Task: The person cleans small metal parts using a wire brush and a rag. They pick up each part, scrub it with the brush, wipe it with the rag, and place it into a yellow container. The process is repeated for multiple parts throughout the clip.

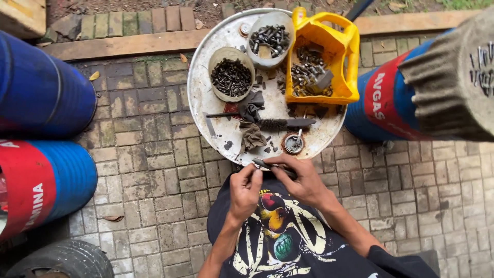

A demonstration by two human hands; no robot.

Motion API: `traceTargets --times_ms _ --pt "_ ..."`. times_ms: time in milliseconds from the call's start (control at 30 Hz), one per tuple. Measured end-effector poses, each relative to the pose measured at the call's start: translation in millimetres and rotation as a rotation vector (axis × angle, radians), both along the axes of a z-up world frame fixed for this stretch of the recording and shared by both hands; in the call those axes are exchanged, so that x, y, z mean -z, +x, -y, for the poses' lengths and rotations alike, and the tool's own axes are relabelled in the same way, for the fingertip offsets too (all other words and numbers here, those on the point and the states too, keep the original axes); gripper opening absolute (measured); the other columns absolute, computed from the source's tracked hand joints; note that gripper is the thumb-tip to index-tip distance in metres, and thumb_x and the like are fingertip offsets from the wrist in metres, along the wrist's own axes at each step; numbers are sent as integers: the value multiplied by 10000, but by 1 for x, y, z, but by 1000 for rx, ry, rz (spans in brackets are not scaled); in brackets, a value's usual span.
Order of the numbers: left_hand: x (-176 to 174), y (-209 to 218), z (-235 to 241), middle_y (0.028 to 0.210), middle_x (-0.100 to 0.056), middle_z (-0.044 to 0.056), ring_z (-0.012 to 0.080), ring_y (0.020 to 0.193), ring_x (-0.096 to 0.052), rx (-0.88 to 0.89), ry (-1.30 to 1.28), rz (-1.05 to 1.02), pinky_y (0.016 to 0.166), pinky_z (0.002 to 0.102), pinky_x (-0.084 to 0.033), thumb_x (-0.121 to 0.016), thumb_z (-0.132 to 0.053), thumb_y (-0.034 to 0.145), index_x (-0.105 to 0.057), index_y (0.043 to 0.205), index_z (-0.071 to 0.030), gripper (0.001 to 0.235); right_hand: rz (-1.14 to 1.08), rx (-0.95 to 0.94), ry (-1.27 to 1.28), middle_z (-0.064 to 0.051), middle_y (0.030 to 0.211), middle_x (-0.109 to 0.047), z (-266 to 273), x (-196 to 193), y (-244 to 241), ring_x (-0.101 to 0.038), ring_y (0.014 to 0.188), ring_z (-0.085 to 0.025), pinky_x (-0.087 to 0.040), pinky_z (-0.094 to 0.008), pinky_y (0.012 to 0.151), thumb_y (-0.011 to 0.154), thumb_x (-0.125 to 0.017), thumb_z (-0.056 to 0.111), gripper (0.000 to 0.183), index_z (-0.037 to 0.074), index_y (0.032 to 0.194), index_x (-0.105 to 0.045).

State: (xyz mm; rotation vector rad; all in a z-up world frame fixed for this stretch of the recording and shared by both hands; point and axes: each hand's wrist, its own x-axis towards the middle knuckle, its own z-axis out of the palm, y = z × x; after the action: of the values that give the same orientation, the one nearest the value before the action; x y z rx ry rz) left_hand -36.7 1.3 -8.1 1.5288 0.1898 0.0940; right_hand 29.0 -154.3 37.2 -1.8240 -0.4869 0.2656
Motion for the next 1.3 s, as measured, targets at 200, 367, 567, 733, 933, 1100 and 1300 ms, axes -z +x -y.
traceTargets --times_ms 200,367,567,733,933,1100,1300 --pt "12 4 -11 486 -311 -46 76 542 -331 -19 -14 -16 487 252 -303 -528 -179 974 -578 670 -109 316 -24 -12 -1 -148 894 -811 -2 4 -1 -784 810 -313 -586 -412 723 924 -642 66 257 96 1136 -785" --pt "3 8 6 448 -295 -25 76 515 -348 49 11 -18 467 259 -309 -560 -148 941 -581 648 -95 298 -24 14 0 -122 863 -804 -6 21 3 -772 773 -312 -581 -403 712 924 -654 94 256 120 1142 -785" --pt "15 13 0 466 -323 -36 67 533 -344 44 -33 -14 481 246 -312 -539 -156 968 -588 670 -98 307 -67 66 5 -78 675 -732 -9 20 8 -635 625 -139 -542 -327 629 929 -645 106 259 143 1138 -793" --pt "20 19 -3 445 -314 -53 74 495 -332 75 -12 -10 478 247 -312 -573 -152 947 -634 690 -91 271 -132 86 81 -87 625 -715 -5 42 22 -539 595 -126 -499 -318 599 920 -646 90 268 122 1140 -796" --pt "55 18 -53 442 -346 -45 53 412 -353 -116 -129 35 424 197 -312 -476 -178 1036 -578 710 -94 352 -256 214 119 -15 467 -513 -11 106 57 -449 434 -117 -401 -261 518 997 -566 130 256 16 1192 -686" --pt "43 18 -75 521 -309 -47 33 417 -366 -201 -216 23 418 179 -330 -447 -175 1079 -565 804 -56 322 -227 -71 -247 -209 879 -750 -69 129 55 -727 895 -413 -544 -546 831 963 -617 139 315 106 1274 -658" --pt "31 11 -90 519 -377 -4 57 383 -412 -301 -174 16 392 194 -363 -488 -178 1065 -618 843 -9 308 86 -242 -788 -152 1068 -658 -93 201 89 -703 887 -373 -607 -533 684 941 -656 265 259 141 1168 -669"
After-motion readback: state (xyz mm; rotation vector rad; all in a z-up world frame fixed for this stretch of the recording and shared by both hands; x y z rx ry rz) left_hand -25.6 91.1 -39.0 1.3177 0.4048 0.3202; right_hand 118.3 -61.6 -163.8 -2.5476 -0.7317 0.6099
